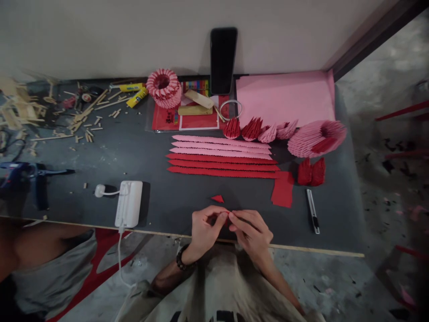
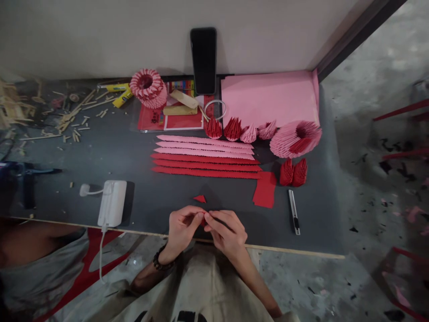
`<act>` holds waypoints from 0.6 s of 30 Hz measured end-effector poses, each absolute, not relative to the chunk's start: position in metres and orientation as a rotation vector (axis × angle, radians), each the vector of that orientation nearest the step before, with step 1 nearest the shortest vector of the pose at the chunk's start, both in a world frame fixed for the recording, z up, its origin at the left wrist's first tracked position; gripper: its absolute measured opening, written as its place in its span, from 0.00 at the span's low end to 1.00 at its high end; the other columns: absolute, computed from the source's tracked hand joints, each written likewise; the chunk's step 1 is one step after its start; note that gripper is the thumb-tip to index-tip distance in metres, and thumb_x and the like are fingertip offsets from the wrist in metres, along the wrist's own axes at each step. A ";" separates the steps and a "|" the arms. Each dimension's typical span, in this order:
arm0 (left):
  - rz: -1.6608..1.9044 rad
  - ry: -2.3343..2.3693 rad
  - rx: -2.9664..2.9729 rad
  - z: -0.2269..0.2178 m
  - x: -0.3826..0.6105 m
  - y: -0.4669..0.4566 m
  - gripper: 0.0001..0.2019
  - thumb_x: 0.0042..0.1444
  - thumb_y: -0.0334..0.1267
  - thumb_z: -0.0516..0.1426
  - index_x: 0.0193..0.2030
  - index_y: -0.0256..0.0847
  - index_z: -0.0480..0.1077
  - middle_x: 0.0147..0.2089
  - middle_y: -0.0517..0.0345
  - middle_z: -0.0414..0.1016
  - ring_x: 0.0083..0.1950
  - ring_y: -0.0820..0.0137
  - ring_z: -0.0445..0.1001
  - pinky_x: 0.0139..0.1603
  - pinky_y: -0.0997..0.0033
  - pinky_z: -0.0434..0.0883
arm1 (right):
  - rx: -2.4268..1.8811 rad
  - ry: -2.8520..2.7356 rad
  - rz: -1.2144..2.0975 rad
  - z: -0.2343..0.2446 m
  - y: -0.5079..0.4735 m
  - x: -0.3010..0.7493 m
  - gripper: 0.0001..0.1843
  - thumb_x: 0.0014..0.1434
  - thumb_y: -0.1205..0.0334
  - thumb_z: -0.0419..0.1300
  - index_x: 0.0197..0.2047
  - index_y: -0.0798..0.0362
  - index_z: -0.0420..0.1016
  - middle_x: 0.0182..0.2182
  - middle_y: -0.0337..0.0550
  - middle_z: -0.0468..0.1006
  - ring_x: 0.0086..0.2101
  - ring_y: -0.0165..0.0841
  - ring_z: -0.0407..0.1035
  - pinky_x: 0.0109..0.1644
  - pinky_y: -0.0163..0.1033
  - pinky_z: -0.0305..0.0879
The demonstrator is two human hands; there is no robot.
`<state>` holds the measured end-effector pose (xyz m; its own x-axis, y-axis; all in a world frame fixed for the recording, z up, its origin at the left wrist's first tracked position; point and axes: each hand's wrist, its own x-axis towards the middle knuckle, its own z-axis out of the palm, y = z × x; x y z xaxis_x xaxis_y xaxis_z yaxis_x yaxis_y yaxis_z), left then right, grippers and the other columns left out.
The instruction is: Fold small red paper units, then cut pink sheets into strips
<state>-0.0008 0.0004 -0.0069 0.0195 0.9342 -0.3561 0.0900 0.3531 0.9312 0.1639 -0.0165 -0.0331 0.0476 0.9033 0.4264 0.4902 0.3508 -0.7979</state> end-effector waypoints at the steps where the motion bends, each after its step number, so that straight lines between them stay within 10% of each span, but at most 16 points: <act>1: 0.877 1.429 1.063 -0.007 0.000 0.000 0.09 0.65 0.45 0.64 0.39 0.47 0.85 0.35 0.55 0.87 0.35 0.65 0.84 0.42 0.64 0.81 | -1.299 -1.556 0.558 -0.029 -0.015 0.162 0.12 0.65 0.63 0.68 0.50 0.41 0.86 0.40 0.39 0.88 0.36 0.36 0.83 0.40 0.42 0.84; 18: 0.708 1.428 1.223 -0.002 -0.003 -0.001 0.07 0.67 0.42 0.63 0.42 0.45 0.84 0.39 0.57 0.89 0.40 0.65 0.86 0.45 0.68 0.78 | -1.502 -1.299 0.828 -0.027 -0.011 0.154 0.03 0.66 0.60 0.67 0.40 0.48 0.84 0.33 0.41 0.84 0.32 0.33 0.77 0.33 0.38 0.74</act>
